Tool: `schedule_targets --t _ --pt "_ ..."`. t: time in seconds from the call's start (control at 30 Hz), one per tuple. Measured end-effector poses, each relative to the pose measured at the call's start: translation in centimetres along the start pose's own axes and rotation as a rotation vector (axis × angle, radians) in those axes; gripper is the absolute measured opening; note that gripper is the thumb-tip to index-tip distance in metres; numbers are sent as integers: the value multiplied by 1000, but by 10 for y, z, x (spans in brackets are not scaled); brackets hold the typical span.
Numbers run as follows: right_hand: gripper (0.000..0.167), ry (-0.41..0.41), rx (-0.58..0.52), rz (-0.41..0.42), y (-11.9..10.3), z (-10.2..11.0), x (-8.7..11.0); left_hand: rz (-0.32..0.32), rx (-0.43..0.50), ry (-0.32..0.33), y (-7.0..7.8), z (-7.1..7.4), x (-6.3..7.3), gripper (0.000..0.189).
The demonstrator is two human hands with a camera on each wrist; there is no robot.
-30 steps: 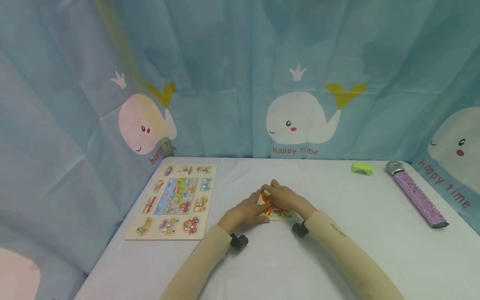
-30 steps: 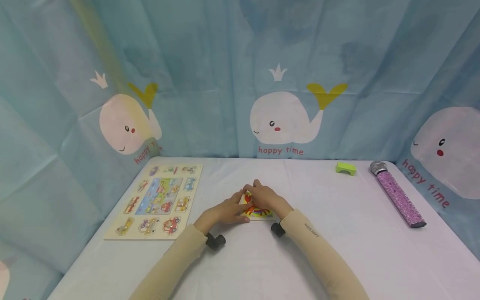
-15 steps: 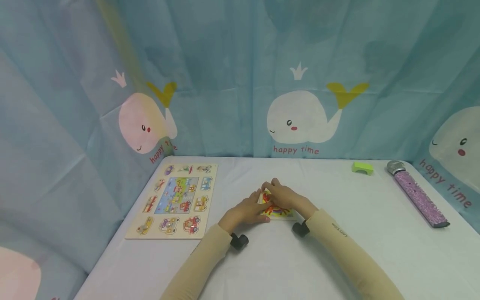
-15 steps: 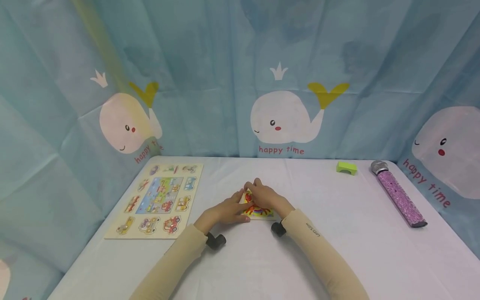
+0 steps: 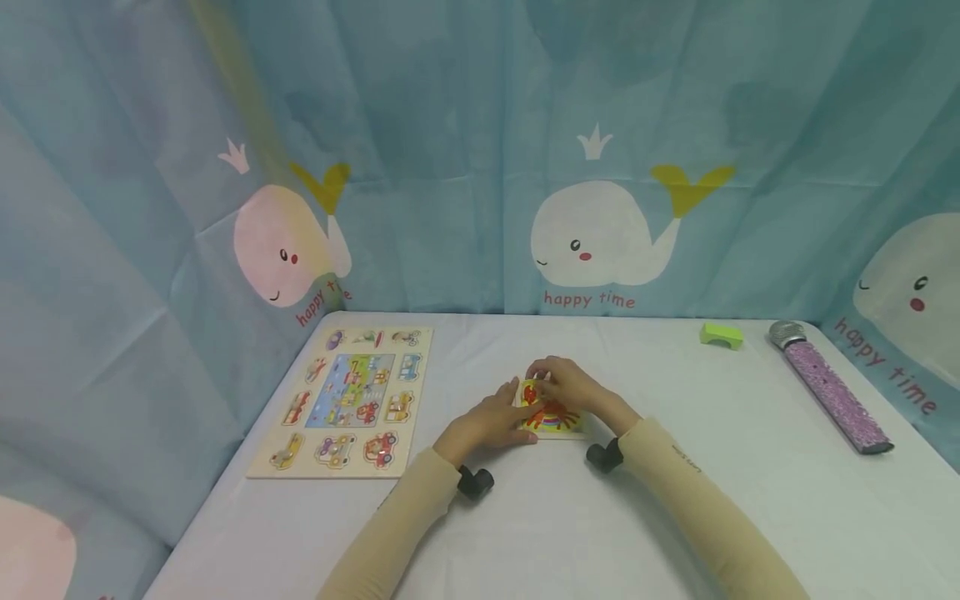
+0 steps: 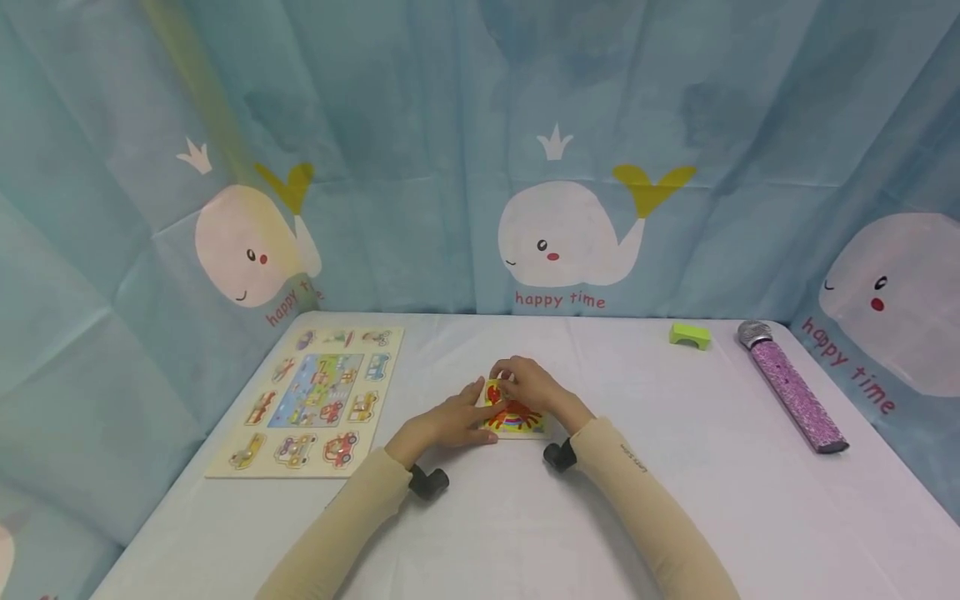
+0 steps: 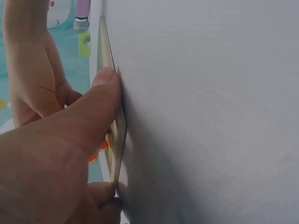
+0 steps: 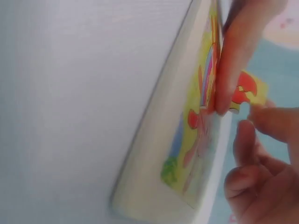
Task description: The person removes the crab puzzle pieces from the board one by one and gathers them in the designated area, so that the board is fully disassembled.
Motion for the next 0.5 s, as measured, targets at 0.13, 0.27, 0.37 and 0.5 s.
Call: schedule_targets --t 0.13,0.27,0.37,0.5 --pt "15 34 -66 -24 5 12 1 -11 -11 2 0 -1 -2 61" --pt "18 115 -158 -137 22 34 13 6 13 -3 0 -2 -4 61" --pt "22 156 -223 -254 42 50 29 25 34 -8 -1 -3 -3 61" --pt "28 181 -245 -420 68 65 49 22 40 -6 -2 -5 -3 61"
Point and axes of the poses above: each hand's wrist, its own x-axis away from the middle knuckle, its own z-axis out of the back of the hand, y = z × x, the point moved 1 cm from there along -x, towards the middle knuckle, and after that the axes turned 3 degrees about -y, right-handed, at the moved point
